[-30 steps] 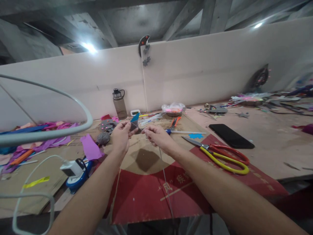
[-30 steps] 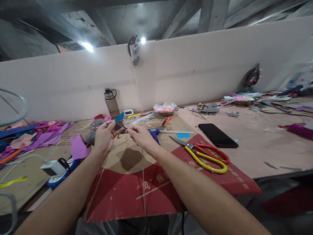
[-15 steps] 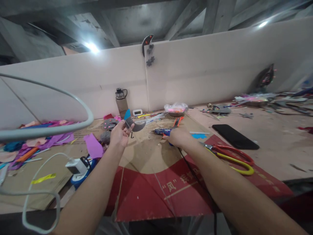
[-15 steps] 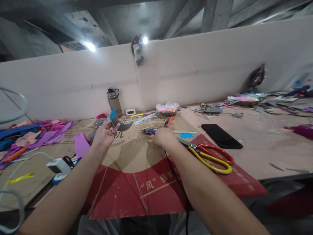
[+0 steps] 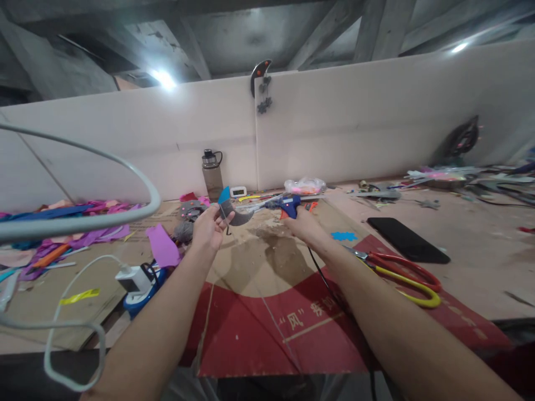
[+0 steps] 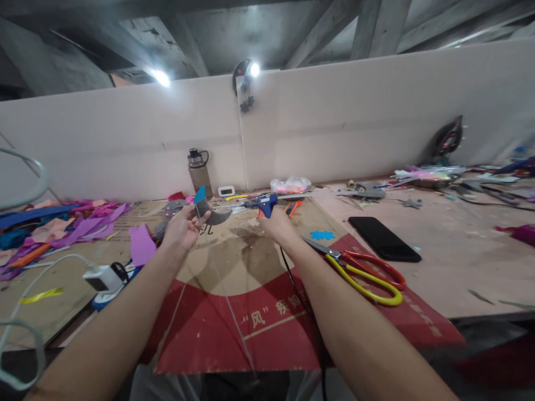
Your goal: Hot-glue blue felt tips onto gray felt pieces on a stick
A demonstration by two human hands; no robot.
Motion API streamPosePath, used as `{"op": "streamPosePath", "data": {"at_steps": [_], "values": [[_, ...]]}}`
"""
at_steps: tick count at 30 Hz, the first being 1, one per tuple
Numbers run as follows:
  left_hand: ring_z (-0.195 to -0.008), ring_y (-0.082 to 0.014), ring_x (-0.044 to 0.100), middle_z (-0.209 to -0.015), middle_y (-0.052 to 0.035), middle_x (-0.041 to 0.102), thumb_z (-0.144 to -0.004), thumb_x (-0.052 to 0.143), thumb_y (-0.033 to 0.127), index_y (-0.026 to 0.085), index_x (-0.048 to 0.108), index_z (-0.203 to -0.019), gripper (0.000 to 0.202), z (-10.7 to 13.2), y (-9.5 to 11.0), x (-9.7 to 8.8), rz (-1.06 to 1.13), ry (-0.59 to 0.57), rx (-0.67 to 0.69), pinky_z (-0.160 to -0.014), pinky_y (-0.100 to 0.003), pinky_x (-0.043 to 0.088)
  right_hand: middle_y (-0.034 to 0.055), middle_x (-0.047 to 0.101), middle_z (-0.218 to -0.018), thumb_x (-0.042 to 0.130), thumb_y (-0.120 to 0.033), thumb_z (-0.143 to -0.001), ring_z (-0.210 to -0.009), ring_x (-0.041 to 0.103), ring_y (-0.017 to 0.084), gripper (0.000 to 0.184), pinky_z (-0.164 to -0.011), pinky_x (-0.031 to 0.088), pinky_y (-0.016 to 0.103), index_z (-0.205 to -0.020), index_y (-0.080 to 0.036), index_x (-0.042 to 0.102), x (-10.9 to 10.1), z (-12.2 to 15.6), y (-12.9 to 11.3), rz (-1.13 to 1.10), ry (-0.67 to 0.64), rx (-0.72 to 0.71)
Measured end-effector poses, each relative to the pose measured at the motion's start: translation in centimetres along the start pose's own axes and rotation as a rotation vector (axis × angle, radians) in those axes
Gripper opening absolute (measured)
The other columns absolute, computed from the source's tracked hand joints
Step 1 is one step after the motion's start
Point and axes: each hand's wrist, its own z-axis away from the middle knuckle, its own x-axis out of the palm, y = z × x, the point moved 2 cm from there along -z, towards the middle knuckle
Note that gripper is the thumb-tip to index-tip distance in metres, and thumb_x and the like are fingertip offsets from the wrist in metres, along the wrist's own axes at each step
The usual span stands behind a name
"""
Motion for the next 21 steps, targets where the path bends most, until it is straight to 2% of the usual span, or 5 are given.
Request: {"op": "streamPosePath", "data": {"at_steps": [5,8,11,15,21], "values": [[-0.069,-0.0167,0.066,-0.073,-0.0065,0.067,-0.071,0.058,0.011,0.012,0.058,-0.074,0.003,-0.2,-0.3,-0.3,-0.032,-0.001,0.020,-0.066,-0.032,0.056,0.0067,0.060,-0.092,0.051,-0.018,-0.067,-0.069,0.059,0.017,0.030,-0.057,0.049,0.031,-0.096,-0.022,0.048,-0.4,1.5,-3.5,-0.568,-0.027,-0.028],[-0.066,-0.0148,0.065,-0.072,-0.0046,0.066,-0.069,0.060,0.013,0.012,0.058,-0.074,0.006,-0.2,-0.5,-0.4,-0.064,-0.014,0.044,-0.067,-0.033,0.056,0.0031,0.060,-0.086,0.052,-0.020,-0.070,-0.061,0.056,0.013,0.025,-0.056,0.049,0.028,-0.094,-0.022,0.047,-0.6,2.7,-5.2,-0.710,-0.128,-0.105],[-0.062,-0.0114,0.062,-0.070,-0.0023,0.064,-0.067,0.064,0.015,0.013,0.056,-0.071,0.009,0.2,-0.6,-0.2,-0.090,-0.052,0.074,-0.069,-0.033,0.055,0.0000,0.058,-0.077,0.050,-0.024,-0.074,-0.052,0.049,0.009,0.023,-0.052,0.046,0.026,-0.096,-0.020,0.046,-0.4,3.5,-5.9,-0.690,-0.207,-0.185],[-0.043,-0.0025,0.045,-0.055,0.0057,0.052,-0.065,0.067,0.018,0.013,0.054,-0.065,0.014,0.8,-0.6,0.1,-0.126,-0.091,0.129,-0.068,-0.031,0.055,0.0028,0.057,-0.088,0.049,-0.027,-0.077,-0.052,0.046,0.009,0.027,-0.049,0.043,0.026,-0.103,-0.020,0.045,0.3,4.2,-6.2,-0.610,-0.239,-0.260],[-0.038,-0.0001,0.032,-0.047,0.0102,0.038,-0.061,0.071,0.022,0.014,0.056,-0.064,0.017,1.3,-0.7,0.4,-0.175,-0.091,0.164,-0.068,-0.030,0.056,0.0048,0.058,-0.088,0.051,-0.030,-0.079,-0.084,0.054,0.020,0.024,-0.076,0.044,0.035,-0.101,-0.020,0.052,0.6,4.6,-6.3,-0.310,-0.117,-0.427]]}}
